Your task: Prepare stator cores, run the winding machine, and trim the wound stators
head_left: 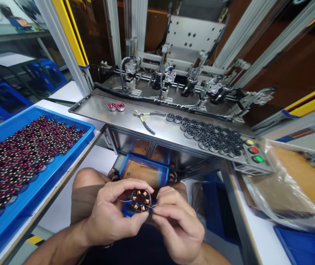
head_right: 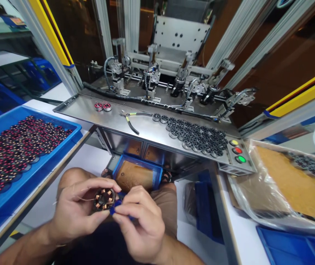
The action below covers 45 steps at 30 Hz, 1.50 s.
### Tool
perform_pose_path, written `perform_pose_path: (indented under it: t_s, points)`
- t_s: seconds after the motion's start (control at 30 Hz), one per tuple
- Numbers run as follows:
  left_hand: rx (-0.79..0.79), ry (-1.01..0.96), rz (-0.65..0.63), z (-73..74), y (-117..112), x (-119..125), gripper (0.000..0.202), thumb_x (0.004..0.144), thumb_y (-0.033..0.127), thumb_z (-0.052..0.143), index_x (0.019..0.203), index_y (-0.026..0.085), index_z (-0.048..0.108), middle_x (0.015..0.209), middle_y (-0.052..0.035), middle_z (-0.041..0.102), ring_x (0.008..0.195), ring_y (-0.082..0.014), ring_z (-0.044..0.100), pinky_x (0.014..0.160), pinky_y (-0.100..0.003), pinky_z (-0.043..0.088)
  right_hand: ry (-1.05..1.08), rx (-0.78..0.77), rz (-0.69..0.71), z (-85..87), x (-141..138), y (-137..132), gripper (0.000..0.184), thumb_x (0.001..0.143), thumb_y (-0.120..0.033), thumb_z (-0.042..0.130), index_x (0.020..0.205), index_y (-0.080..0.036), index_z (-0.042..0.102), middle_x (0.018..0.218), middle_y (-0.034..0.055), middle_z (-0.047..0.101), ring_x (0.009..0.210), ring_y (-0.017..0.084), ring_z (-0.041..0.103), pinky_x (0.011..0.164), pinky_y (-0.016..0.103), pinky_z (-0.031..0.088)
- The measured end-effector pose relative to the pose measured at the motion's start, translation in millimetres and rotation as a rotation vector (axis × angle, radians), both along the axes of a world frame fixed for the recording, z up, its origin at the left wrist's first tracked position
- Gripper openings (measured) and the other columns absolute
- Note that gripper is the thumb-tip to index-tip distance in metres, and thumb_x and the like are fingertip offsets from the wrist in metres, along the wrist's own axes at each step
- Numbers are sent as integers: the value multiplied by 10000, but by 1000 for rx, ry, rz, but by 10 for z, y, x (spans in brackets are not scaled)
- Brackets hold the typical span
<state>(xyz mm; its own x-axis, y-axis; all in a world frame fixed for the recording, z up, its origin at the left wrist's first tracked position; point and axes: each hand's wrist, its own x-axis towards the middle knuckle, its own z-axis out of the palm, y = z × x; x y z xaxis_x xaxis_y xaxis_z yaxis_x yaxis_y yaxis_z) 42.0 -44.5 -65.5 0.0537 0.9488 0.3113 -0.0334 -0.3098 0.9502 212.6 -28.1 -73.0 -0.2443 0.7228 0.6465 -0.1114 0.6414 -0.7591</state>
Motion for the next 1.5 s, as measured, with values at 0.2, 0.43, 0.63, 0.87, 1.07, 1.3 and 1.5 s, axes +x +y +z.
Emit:
perform_pose_path:
  t_s: [0.2,0.43,0.63,0.87,1.07,1.3,1.5]
  points:
    - [-264,-223,-209,23,-1,-11,469,599,-5,731,1008,224,731,902,-7,774,797,-141,725,740,-169,555,-143,81,199,97,153,278,376,840,-278,730,1205,-243,646,1043,95,622,952,223,579,795,417,504]
    - [-425,-329,-395,33,27,-7,362,614,59,747,961,162,732,831,-43,760,734,-155,703,675,-197,535,-211,252,190,164,146,308,217,832,-238,741,1047,-256,713,1033,62,677,910,187,586,755,379,521]
    - [-433,-495,-404,-10,30,38,402,658,157,834,1039,224,724,961,-42,755,801,-134,703,728,-188,542,-278,446,-165,104,188,56,253,803,-85,697,1039,-176,692,843,57,684,855,193,571,730,385,541]
    - [4,-331,-97,-24,-25,149,548,640,-11,815,1095,266,688,1101,-28,714,994,-148,672,854,-199,548,-48,207,-317,106,-80,-80,183,915,-102,555,1041,-173,667,810,51,636,726,163,587,660,365,527]
    - [36,-334,-6,-100,-61,211,517,694,24,796,1111,297,662,1134,-5,686,1043,-138,660,901,-197,540,71,-87,-367,79,-260,-120,126,932,-152,540,832,-180,614,717,27,573,666,140,567,555,262,495]
    - [-251,-245,-289,-118,11,-9,664,691,381,834,1272,261,536,1093,-37,618,985,-153,604,846,-199,501,-71,52,-283,6,-110,17,110,892,-97,536,893,-182,606,762,39,599,702,156,600,596,286,526]
    - [-313,-322,-464,-142,42,-60,323,925,395,577,1197,225,540,898,-35,637,795,-143,628,728,-249,507,-147,81,-272,35,-33,51,183,836,-23,549,902,-181,612,756,37,620,701,152,599,608,280,517]
